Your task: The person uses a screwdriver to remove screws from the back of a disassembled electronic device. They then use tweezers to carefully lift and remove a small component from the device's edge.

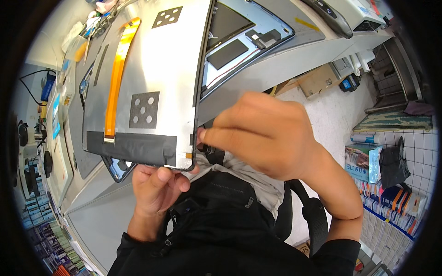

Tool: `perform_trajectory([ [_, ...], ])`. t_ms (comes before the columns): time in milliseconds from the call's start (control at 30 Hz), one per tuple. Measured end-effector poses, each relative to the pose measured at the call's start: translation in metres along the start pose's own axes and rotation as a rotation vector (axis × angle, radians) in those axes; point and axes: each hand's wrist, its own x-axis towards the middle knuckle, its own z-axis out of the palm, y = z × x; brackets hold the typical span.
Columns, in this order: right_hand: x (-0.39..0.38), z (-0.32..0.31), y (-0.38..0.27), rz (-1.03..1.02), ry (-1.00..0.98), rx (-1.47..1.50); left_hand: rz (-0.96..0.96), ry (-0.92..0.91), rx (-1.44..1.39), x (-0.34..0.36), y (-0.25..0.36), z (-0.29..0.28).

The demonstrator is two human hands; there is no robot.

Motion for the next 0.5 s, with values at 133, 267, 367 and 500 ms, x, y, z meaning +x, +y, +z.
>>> perform_trajectory([
  [133,-0.0028,0.0016,-0.0015,0.025,0.081,-0.029,-0.015,0.030,-0.011,-0.0014,-0.0031,0.0017],
  [267,0.0015,0.0078,-0.0024,0.019,0.115,-0.069,-0.011,0.065,0.033,0.0006,-0.0019,0.0037],
  [367,-0.0020,0.0057,0.0000,-0.021,0.098,-0.104,-0.016,0.134,0.119,0.0013,-0.0023,0.0079],
  [500,-0.0020,0.0080,-0.0016,-0.066,0.108,-0.109,-0.015,0.133,0.121,0.0001,-0.0020,0.0062],
])
